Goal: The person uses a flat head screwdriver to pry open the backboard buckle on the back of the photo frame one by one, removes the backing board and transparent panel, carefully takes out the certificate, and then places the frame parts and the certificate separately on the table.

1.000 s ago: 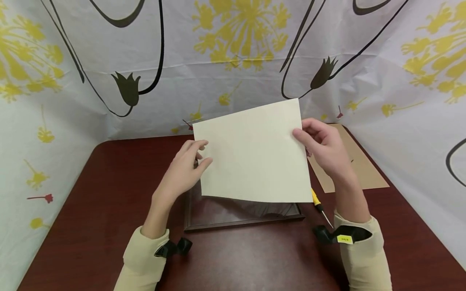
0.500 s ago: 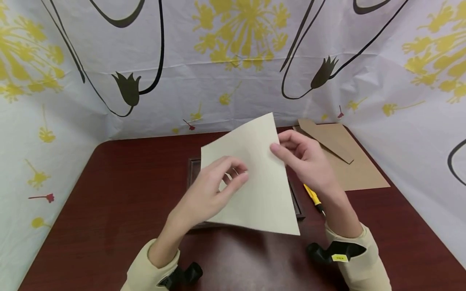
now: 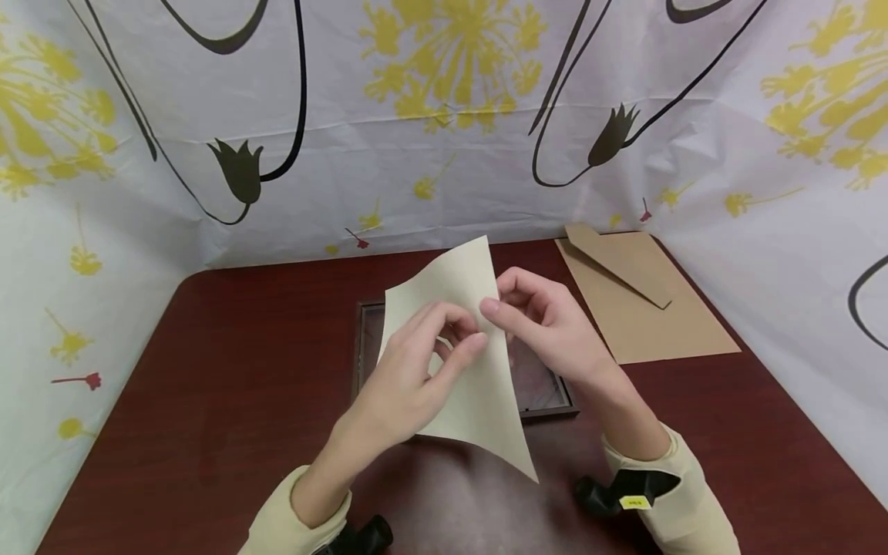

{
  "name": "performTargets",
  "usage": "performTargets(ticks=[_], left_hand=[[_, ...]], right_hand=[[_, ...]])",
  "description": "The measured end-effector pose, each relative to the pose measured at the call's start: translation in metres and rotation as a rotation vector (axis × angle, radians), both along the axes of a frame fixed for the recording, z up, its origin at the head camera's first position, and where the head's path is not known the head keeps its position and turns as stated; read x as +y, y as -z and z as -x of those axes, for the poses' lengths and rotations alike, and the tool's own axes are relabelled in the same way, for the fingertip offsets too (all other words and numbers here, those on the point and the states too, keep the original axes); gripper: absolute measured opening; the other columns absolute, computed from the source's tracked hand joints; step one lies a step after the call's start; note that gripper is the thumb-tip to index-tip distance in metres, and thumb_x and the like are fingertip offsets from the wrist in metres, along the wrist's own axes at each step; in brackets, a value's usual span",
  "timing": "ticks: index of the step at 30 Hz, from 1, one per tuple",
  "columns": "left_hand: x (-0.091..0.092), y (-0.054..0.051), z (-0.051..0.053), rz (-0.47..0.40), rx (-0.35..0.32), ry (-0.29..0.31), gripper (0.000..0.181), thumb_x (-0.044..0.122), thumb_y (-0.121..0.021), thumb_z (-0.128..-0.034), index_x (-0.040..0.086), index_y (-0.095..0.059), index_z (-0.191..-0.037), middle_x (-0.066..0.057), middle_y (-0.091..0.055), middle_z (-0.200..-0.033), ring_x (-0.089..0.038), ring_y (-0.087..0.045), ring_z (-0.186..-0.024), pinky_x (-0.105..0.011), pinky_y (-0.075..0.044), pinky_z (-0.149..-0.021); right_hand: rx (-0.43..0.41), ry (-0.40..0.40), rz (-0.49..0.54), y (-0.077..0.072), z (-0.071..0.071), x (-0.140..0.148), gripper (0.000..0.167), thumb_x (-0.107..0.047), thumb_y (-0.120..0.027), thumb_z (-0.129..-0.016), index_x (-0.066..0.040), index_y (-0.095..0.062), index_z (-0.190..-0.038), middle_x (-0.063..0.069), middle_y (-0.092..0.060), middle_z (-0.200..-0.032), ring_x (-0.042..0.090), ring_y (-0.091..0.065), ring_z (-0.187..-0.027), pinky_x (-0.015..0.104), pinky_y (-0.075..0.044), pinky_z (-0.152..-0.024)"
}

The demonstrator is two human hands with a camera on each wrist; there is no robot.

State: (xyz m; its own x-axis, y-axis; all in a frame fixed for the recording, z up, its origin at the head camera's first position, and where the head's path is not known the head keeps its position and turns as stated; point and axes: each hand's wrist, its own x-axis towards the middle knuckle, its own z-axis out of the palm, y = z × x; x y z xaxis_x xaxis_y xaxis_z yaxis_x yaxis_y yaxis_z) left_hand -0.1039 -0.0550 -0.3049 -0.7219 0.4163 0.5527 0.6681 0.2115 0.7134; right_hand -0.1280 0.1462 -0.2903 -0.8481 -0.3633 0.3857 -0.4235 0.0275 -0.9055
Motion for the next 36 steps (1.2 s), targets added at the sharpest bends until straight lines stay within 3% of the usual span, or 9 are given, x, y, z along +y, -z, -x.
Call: performTargets(ticks=[7,13,17,24,31,36], left_hand=[[0.004,-0.001,-0.007,-0.026,-0.003,-0.041,0.020,0.019,-0.068,-0.0990,0.007,-0.057,-0.110,0.001,-0.056,-0.101,-0.009,-0.057,-0.092,-0.024,-0.053,-0.074],[0.006,-0.002,-0.013,-0.022,0.003,-0.058,0.031,0.020,-0.074,-0.0939,0.005,-0.055,-0.114,-0.002,-0.056,-0.104,-0.013,-0.057,-0.095,-0.024,-0.054,-0.078],[0.006,-0.003,-0.014,-0.037,0.005,-0.060,0.034,0.018,-0.076,-0.0919,0.005,-0.054,-0.114,-0.002,-0.057,-0.104,-0.013,-0.058,-0.097,-0.024,-0.055,-0.081],[0.005,-0.003,-0.011,-0.113,-0.017,-0.041,0.028,0.014,-0.072,-0.0936,0.004,-0.055,-0.113,-0.003,-0.060,-0.103,-0.013,-0.062,-0.095,-0.027,-0.056,-0.081],[0.004,-0.004,-0.011,-0.170,-0.030,-0.055,0.021,0.009,-0.068,-0.0960,0.002,-0.058,-0.113,-0.004,-0.064,-0.102,-0.012,-0.067,-0.089,-0.028,-0.057,-0.081],[0.002,-0.004,-0.008,-0.185,-0.040,-0.089,0.017,0.003,-0.066,-0.0965,-0.001,-0.061,-0.112,-0.008,-0.068,-0.105,-0.012,-0.069,-0.088,-0.027,-0.058,-0.078]], right_hand=[[0.032,-0.032,0.007,0.001,-0.007,-0.007,0.008,0.000,-0.062,-0.099,0.001,-0.055,-0.096,0.009,-0.064,-0.072,0.021,-0.057,-0.050,0.037,-0.051,-0.044],[0.113,0.081,-0.056,0.000,-0.011,-0.009,0.007,-0.001,-0.065,-0.097,-0.002,-0.058,-0.094,0.007,-0.061,-0.072,0.016,-0.056,-0.054,0.028,-0.049,-0.050],[0.111,0.070,-0.054,-0.001,-0.013,-0.009,0.005,-0.003,-0.062,-0.099,-0.002,-0.059,-0.096,0.010,-0.063,-0.075,0.018,-0.061,-0.059,0.028,-0.052,-0.055],[0.128,0.008,-0.003,0.000,-0.012,-0.010,0.006,0.003,-0.056,-0.100,0.004,-0.061,-0.103,0.013,-0.065,-0.083,0.019,-0.065,-0.070,0.031,-0.057,-0.066],[0.202,0.041,-0.045,0.000,-0.015,-0.010,0.011,0.005,-0.058,-0.099,0.002,-0.065,-0.106,0.008,-0.066,-0.083,0.018,-0.064,-0.062,0.031,-0.054,-0.056],[0.208,0.049,-0.063,0.001,-0.013,-0.012,0.011,0.004,-0.058,-0.099,0.001,-0.066,-0.106,0.005,-0.068,-0.079,0.020,-0.065,-0.064,0.033,-0.055,-0.058]])
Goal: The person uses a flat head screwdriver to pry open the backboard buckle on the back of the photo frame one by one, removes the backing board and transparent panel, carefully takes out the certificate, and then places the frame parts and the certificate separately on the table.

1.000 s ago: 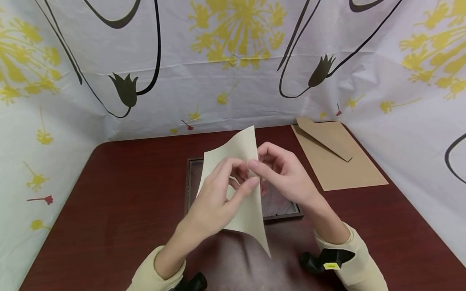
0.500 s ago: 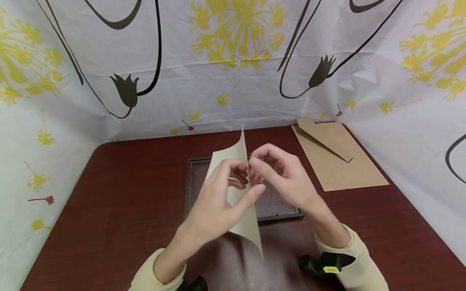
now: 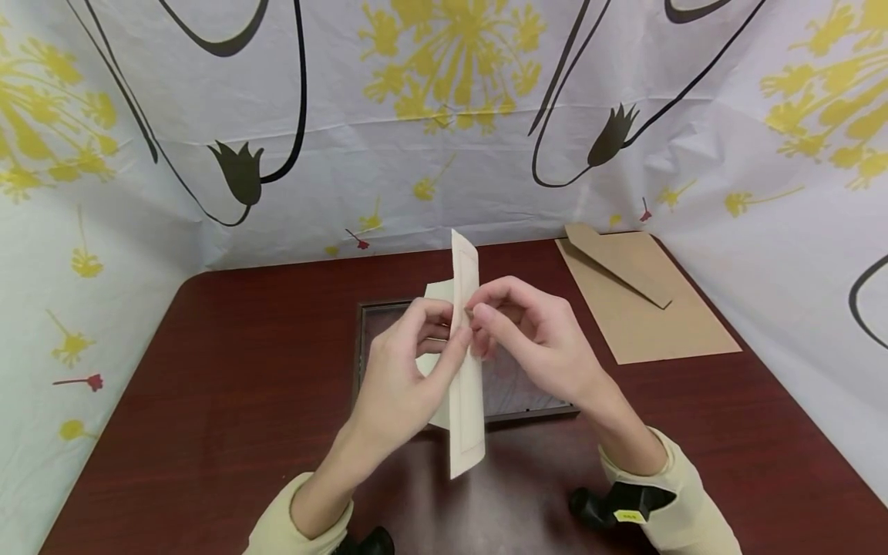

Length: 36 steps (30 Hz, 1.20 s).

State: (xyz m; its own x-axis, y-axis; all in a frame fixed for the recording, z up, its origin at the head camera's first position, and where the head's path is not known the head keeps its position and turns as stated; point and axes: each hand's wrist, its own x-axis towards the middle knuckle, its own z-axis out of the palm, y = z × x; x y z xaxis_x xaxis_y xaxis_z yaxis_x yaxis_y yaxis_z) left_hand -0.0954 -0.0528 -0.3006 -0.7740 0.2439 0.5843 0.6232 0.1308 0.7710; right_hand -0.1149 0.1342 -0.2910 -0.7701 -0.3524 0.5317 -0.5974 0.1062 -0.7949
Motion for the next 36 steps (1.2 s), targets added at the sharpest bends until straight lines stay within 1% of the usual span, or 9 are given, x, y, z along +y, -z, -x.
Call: performTargets(ticks=[4,9,15,19,22,25,29,32,36], left_hand=[[-0.003,0.001,0.003,0.007,0.019,-0.073,0.015,0.002,-0.068,-0.0950,-0.001,-0.068,-0.109,-0.008,-0.069,-0.103,-0.013,-0.071,-0.086,-0.025,-0.059,-0.073],[-0.009,0.001,0.009,0.017,0.091,-0.175,0.016,0.002,-0.073,-0.0921,-0.002,-0.075,-0.108,-0.009,-0.068,-0.098,-0.015,-0.070,-0.081,-0.024,-0.058,-0.069],[-0.022,-0.006,0.013,0.060,0.217,-0.262,0.014,0.004,-0.075,-0.0909,0.000,-0.077,-0.105,-0.006,-0.070,-0.094,-0.012,-0.069,-0.077,-0.023,-0.056,-0.064],[-0.031,-0.014,0.013,0.067,0.323,-0.308,0.012,0.005,-0.076,-0.0907,0.001,-0.078,-0.102,-0.006,-0.071,-0.094,-0.009,-0.065,-0.077,-0.022,-0.050,-0.061],[-0.037,-0.020,0.012,0.043,0.399,-0.327,0.011,0.002,-0.076,-0.0898,0.000,-0.078,-0.100,-0.008,-0.071,-0.094,-0.011,-0.063,-0.076,-0.022,-0.046,-0.062],[-0.041,-0.026,0.010,-0.003,0.464,-0.338,0.011,-0.002,-0.075,-0.0886,-0.003,-0.077,-0.099,-0.011,-0.071,-0.094,-0.016,-0.065,-0.079,-0.023,-0.050,-0.070],[-0.044,-0.034,0.005,-0.073,0.535,-0.363,0.010,-0.004,-0.074,-0.0878,-0.004,-0.077,-0.097,-0.013,-0.071,-0.091,-0.023,-0.068,-0.083,-0.026,-0.052,-0.079],[-0.047,-0.038,0.003,-0.119,0.583,-0.388,0.008,-0.003,-0.075,-0.0875,-0.004,-0.078,-0.095,-0.014,-0.072,-0.090,-0.025,-0.068,-0.080,-0.027,-0.052,-0.079],[-0.050,-0.041,0.001,-0.179,0.629,-0.424,0.007,-0.003,-0.077,-0.0847,-0.004,-0.078,-0.091,-0.015,-0.071,-0.086,-0.026,-0.066,-0.076,-0.028,-0.051,-0.075]], right_hand=[[-0.010,0.003,-0.021,0.002,0.002,-0.001,0.011,0.003,-0.058,-0.099,-0.001,-0.066,-0.106,0.004,-0.068,-0.078,0.020,-0.065,-0.064,0.032,-0.055,-0.059],[-0.013,0.019,-0.052,0.003,0.005,-0.002,0.009,0.000,-0.059,-0.100,-0.002,-0.066,-0.106,0.002,-0.067,-0.078,0.019,-0.065,-0.065,0.031,-0.055,-0.060],[0.001,0.066,-0.072,0.004,0.012,-0.001,0.008,-0.002,-0.062,-0.099,-0.001,-0.066,-0.106,0.001,-0.068,-0.082,0.018,-0.067,-0.067,0.032,-0.056,-0.062],[-0.004,0.114,-0.052,0.006,0.019,0.005,0.009,-0.003,-0.064,-0.098,-0.002,-0.066,-0.107,0.004,-0.069,-0.090,0.022,-0.070,-0.072,0.035,-0.058,-0.066],[-0.034,0.159,-0.045,0.008,0.027,0.009,0.010,-0.004,-0.066,-0.097,-0.002,-0.065,-0.107,0.007,-0.069,-0.094,0.024,-0.070,-0.074,0.035,-0.059,-0.068],[-0.084,0.220,-0.057,0.013,0.036,0.012,0.014,-0.007,-0.068,-0.097,-0.001,-0.064,-0.109,0.010,-0.068,-0.096,0.024,-0.070,-0.075,0.032,-0.059,-0.067],[-0.156,0.308,-0.099,0.020,0.050,0.017,0.020,-0.013,-0.070,-0.097,-0.001,-0.062,-0.111,0.012,-0.068,-0.097,0.030,-0.070,-0.077,0.030,-0.058,-0.066],[-0.204,0.357,-0.133,0.025,0.059,0.024,0.029,-0.018,-0.071,-0.097,0.001,-0.058,-0.116,0.014,-0.067,-0.098,0.030,-0.070,-0.076,0.029,-0.058,-0.064],[-0.252,0.395,-0.188,0.031,0.071,0.036,0.044,-0.024,-0.071,-0.096,0.001,-0.052,-0.128,0.016,-0.065,-0.106,0.020,-0.067,-0.074,0.027,-0.057,-0.064]])
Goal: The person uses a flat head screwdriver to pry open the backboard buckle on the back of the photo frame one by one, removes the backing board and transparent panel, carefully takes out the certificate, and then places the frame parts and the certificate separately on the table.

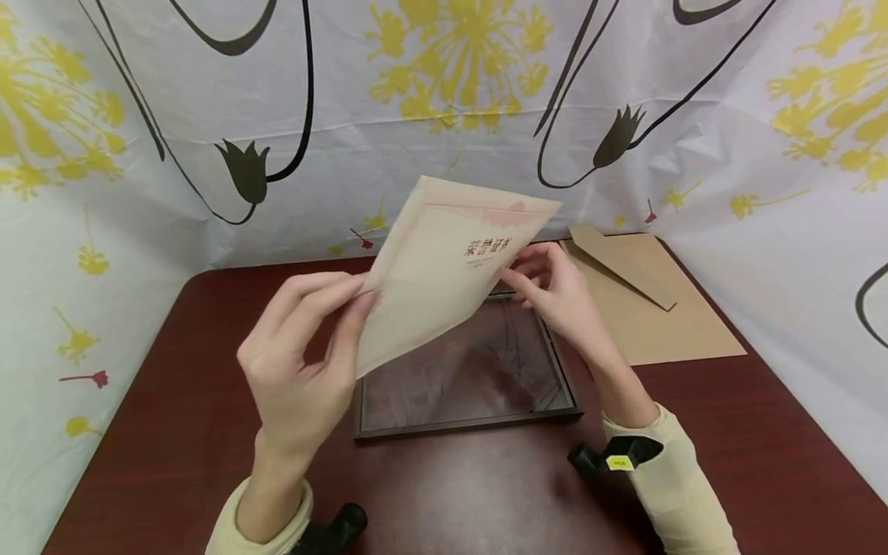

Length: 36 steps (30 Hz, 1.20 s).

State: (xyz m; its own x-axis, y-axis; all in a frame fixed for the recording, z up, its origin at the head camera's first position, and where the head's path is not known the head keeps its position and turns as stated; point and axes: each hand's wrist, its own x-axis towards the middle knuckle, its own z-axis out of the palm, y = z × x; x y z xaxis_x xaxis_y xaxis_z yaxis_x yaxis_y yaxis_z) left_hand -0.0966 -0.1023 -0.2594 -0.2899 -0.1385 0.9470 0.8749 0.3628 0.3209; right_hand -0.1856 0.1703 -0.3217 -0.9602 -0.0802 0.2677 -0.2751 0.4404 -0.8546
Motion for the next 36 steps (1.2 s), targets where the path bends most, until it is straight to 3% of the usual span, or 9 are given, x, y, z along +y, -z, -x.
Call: performTargets(ticks=[5,9,14,20,27,31,36], left_hand=[[-0.005,-0.002,0.001,-0.057,0.010,-0.011,0.007,-0.001,-0.079,-0.0838,-0.005,-0.077,-0.089,-0.017,-0.070,-0.083,-0.026,-0.065,-0.073,-0.028,-0.051,-0.074],[-0.009,-0.001,0.006,-0.097,-0.005,0.016,0.014,0.006,-0.080,-0.0866,-0.008,-0.076,-0.088,-0.019,-0.069,-0.083,-0.024,-0.065,-0.074,-0.026,-0.051,-0.074],[-0.015,0.002,0.014,-0.150,-0.072,0.047,0.015,0.003,-0.079,-0.0864,-0.010,-0.074,-0.089,-0.020,-0.068,-0.085,-0.017,-0.064,-0.076,-0.019,-0.049,-0.068],[-0.022,0.011,0.028,-0.177,-0.197,0.084,0.012,-0.011,-0.073,-0.0856,-0.010,-0.075,-0.097,-0.016,-0.066,-0.089,-0.016,-0.066,-0.077,-0.021,-0.054,-0.069],[-0.032,0.034,0.058,-0.118,-0.375,0.000,0.015,0.002,-0.074,-0.0912,-0.005,-0.076,-0.105,-0.012,-0.067,-0.089,-0.013,-0.064,-0.073,-0.018,-0.052,-0.065],[-0.039,0.053,0.078,-0.071,-0.535,-0.042,0.018,0.010,-0.074,-0.0933,-0.004,-0.075,-0.104,-0.014,-0.071,-0.088,-0.011,-0.060,-0.070,-0.017,-0.047,-0.062],[-0.049,0.083,0.102,-0.011,-0.752,-0.042,0.020,0.015,-0.073,-0.0949,-0.002,-0.075,-0.104,-0.015,-0.071,-0.085,-0.013,-0.060,-0.069,-0.020,-0.045,-0.061]], right_hand=[[-0.036,-0.053,-0.029,0.006,0.014,0.017,0.049,-0.023,-0.068,-0.099,-0.002,-0.048,-0.139,0.018,-0.064,-0.115,0.024,-0.063,-0.080,0.024,-0.053,-0.064],[-0.036,-0.108,0.005,0.009,0.021,0.029,0.036,-0.017,-0.065,-0.101,0.002,-0.057,-0.131,0.018,-0.066,-0.111,0.024,-0.063,-0.080,0.025,-0.052,-0.062],[-0.021,-0.057,0.025,0.010,0.026,0.037,0.026,-0.020,-0.068,-0.099,0.004,-0.066,-0.109,0.004,-0.067,-0.087,0.014,-0.058,-0.069,0.023,-0.049,-0.058],[-0.031,0.004,0.033,0.010,0.029,0.042,0.032,-0.027,-0.069,-0.098,0.005,-0.067,-0.104,-0.001,-0.063,-0.081,0.022,-0.053,-0.068,0.023,-0.045,-0.058],[-0.053,0.035,0.005,0.018,0.036,0.048,0.034,-0.029,-0.067,-0.099,0.004,-0.066,-0.106,0.008,-0.061,-0.083,0.023,-0.053,-0.069,0.024,-0.044,-0.058],[-0.125,0.044,-0.060,0.026,0.041,0.053,0.036,-0.034,-0.067,-0.099,0.002,-0.065,-0.107,0.012,-0.059,-0.084,0.027,-0.054,-0.073,0.026,-0.045,-0.059],[-0.242,0.018,-0.136,0.037,0.049,0.060,0.039,-0.036,-0.066,-0.099,0.001,-0.063,-0.111,0.016,-0.058,-0.087,0.033,-0.054,-0.074,0.031,-0.047,-0.063]])
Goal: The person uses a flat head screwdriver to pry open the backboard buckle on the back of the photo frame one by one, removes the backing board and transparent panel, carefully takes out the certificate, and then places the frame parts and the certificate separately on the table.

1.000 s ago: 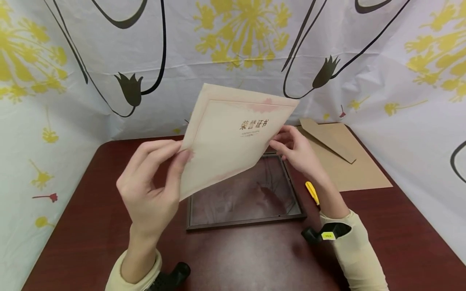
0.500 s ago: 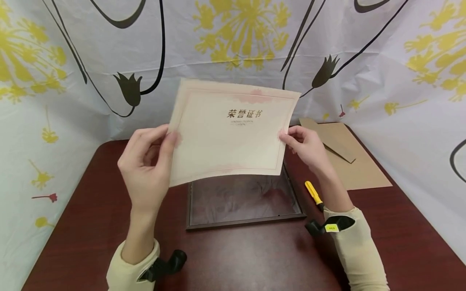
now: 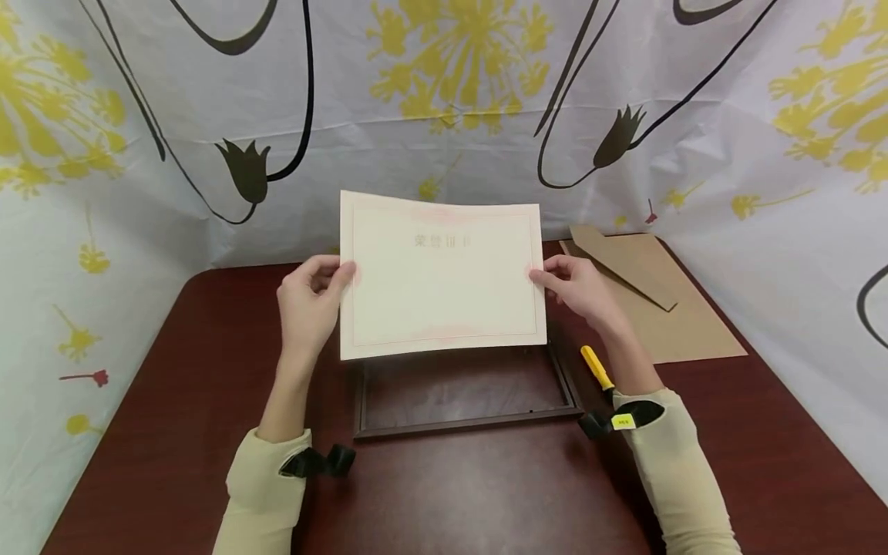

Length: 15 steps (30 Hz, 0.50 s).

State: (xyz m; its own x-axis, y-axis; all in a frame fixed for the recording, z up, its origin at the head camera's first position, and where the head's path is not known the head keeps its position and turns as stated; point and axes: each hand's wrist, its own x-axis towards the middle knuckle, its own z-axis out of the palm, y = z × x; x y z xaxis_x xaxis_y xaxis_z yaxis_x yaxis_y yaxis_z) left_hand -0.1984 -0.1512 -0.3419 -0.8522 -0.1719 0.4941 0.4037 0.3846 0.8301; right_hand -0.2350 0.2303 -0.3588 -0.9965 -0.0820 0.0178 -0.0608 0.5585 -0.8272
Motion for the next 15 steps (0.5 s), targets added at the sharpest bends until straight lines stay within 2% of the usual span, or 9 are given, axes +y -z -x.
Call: performTargets(ticks=[3,6,11,13,15], left_hand=[[-0.003,0.018,0.010,0.045,-0.116,0.015,0.023,0.020,-0.072,-0.0962,-0.001,-0.074,-0.106,-0.015,-0.071,-0.088,-0.017,-0.061,-0.072,-0.024,-0.046,-0.064],[-0.005,0.034,0.018,0.076,-0.222,0.033,0.025,0.024,-0.071,-0.0973,0.001,-0.074,-0.107,-0.014,-0.070,-0.090,-0.019,-0.062,-0.073,-0.026,-0.046,-0.064],[-0.008,0.055,0.030,0.078,-0.368,0.053,0.025,0.023,-0.069,-0.0985,0.001,-0.072,-0.109,-0.013,-0.070,-0.094,-0.020,-0.064,-0.072,-0.024,-0.049,-0.061],[-0.008,0.061,0.035,0.082,-0.416,0.064,0.025,0.022,-0.068,-0.0995,0.000,-0.070,-0.112,-0.014,-0.069,-0.097,-0.021,-0.064,-0.077,-0.025,-0.050,-0.064],[-0.010,0.067,0.039,0.098,-0.456,0.082,0.026,0.020,-0.066,-0.1004,-0.001,-0.069,-0.116,-0.015,-0.068,-0.102,-0.023,-0.064,-0.084,-0.027,-0.050,-0.069]], right_hand=[[-0.040,-0.016,-0.020,0.009,0.005,0.005,0.038,-0.034,-0.067,-0.099,0.002,-0.064,-0.109,0.020,-0.058,-0.086,0.032,-0.054,-0.071,0.036,-0.048,-0.064],[-0.060,-0.023,-0.023,0.023,0.011,0.011,0.037,-0.033,-0.069,-0.098,0.003,-0.064,-0.106,0.017,-0.058,-0.080,0.031,-0.053,-0.069,0.038,-0.048,-0.064],[-0.092,-0.040,-0.012,0.041,0.017,0.014,0.035,-0.031,-0.069,-0.098,0.002,-0.062,-0.108,0.013,-0.058,-0.078,0.025,-0.053,-0.068,0.040,-0.048,-0.068],[-0.101,-0.056,-0.020,0.047,0.017,0.014,0.035,-0.031,-0.068,-0.099,0.001,-0.061,-0.110,0.018,-0.060,-0.089,0.028,-0.054,-0.071,0.039,-0.048,-0.069],[-0.098,-0.082,-0.031,0.051,0.018,0.013,0.034,-0.031,-0.067,-0.099,0.001,-0.060,-0.110,0.023,-0.061,-0.113,0.033,-0.057,-0.082,0.039,-0.048,-0.071]])
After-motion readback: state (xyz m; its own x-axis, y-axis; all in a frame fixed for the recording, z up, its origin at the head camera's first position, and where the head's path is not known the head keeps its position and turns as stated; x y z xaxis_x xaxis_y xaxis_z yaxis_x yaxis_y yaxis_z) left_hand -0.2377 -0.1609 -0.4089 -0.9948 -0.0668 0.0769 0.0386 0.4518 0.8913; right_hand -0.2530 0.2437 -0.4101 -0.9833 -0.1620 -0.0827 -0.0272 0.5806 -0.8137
